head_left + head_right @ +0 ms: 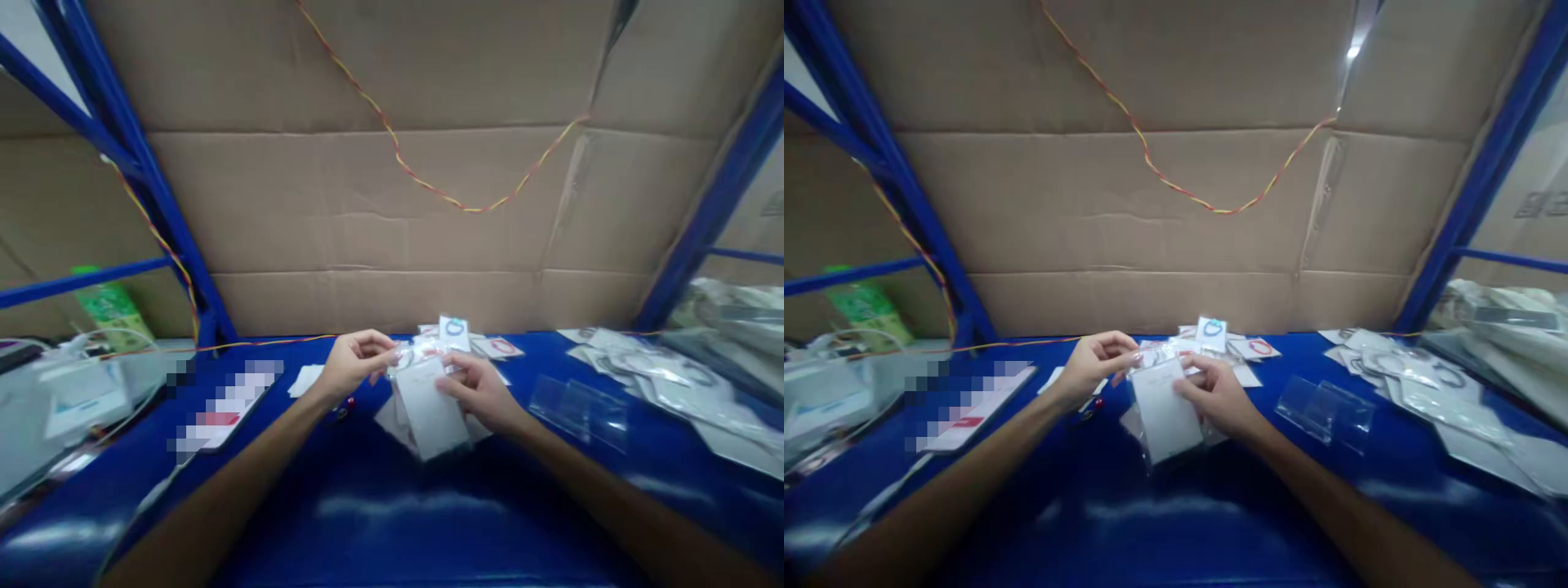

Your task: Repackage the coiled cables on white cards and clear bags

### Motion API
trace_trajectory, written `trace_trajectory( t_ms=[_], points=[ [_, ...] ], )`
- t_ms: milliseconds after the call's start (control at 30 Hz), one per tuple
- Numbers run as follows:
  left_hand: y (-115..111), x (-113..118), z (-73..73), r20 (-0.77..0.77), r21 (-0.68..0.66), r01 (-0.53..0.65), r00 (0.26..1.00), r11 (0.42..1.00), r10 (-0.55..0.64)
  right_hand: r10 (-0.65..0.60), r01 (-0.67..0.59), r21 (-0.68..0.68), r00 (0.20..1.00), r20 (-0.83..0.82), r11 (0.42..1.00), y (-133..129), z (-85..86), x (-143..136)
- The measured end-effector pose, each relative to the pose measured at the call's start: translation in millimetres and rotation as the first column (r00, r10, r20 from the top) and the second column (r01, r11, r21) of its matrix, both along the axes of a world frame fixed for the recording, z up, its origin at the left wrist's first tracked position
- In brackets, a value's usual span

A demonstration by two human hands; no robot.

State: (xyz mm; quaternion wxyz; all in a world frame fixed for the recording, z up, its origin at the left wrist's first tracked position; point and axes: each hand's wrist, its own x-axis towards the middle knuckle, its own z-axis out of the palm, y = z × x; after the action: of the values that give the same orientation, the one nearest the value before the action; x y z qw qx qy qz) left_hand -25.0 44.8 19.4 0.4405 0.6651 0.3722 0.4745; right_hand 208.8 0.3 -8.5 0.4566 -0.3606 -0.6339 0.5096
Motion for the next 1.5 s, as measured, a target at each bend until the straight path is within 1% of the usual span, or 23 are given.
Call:
trace_trajectory(
  t_ms=[100,233,367,467,533,600,700,867,967,1033,1100,1200,1300,1400,1500],
  points=[
    [-3,5,-2.5,0.102,-0.042,0.048,0.994,0.998,-0.043,-0.014,0.013,0.039,1.0,0.02,0.999,2,-4.7,-1],
    [-4,7,-4.6,0.14,-0.045,0.073,0.988,0.996,-0.066,-0.06,0.058,0.048,0.998,0.033,0.997,2,-5.0,-1],
    [-7,8,-3.4,0.126,-0.034,0.083,0.989,0.996,-0.078,-0.117,0.115,0.047,0.992,0.037,0.992,-1,0.1,-3],
    [-10,9,0.2,0.04,-0.002,0.081,0.996,0.997,-0.081,-0.139,0.138,0.036,0.99,0.018,0.99,-1,2.2,-4],
    [-12,9,1.9,-0.014,0.042,0.079,0.997,0.996,-0.078,-0.138,0.138,0.04,0.99,-0.001,0.99,-1,1.8,-4],
    [-13,10,2.2,-0.032,0.08,0.094,0.995,0.992,-0.092,-0.141,0.141,0.052,0.99,0.003,0.989,-1,0.4,-3],
    [-12,11,0.4,-0.025,0.101,0.123,0.992,0.987,-0.121,-0.154,0.154,0.05,0.988,-0.002,0.987,0,-1.9,-2],
    [-10,9,-3.2,-0.029,0.111,0.139,0.99,0.984,-0.137,-0.155,0.155,0.052,0.988,-0.004,0.987,3,-3.8,-1],
    [-10,8,-3.5,0.019,0.098,0.195,0.98,0.976,-0.198,-0.178,0.178,0.059,0.984,-0.001,0.982,5,-4.9,-1],
    [-11,9,-3.2,0.013,0.127,0.214,0.976,0.968,-0.218,-0.188,0.188,0.062,0.982,0.0,0.98,5,-5.8,0],
    [-14,10,-3.0,-0.025,0.171,0.191,0.982,0.967,-0.19,-0.17,0.17,0.066,0.985,-0.005,0.983,6,-6.4,1],
    [-16,13,-3.3,-0.07,0.204,0.096,0.994,0.974,-0.084,-0.127,0.127,0.077,0.992,-0.005,0.989,5,-6.2,1],
    [-16,14,-2.6,-0.106,0.266,0.023,0.994,0.964,0.006,-0.121,0.121,0.078,0.993,-0.005,0.99,2,-5.1,-1],
    [-15,13,-0.9,-0.111,0.295,0.027,0.994,0.955,0.006,-0.1,0.102,0.07,0.995,-0.028,0.992,1,-4.1,-3],
    [-15,13,-0.1,-0.099,0.244,0.059,0.994,0.968,-0.035,-0.049,0.051,0.047,0.998,-0.049,0.998,1,-4.8,-4]
  ],
)
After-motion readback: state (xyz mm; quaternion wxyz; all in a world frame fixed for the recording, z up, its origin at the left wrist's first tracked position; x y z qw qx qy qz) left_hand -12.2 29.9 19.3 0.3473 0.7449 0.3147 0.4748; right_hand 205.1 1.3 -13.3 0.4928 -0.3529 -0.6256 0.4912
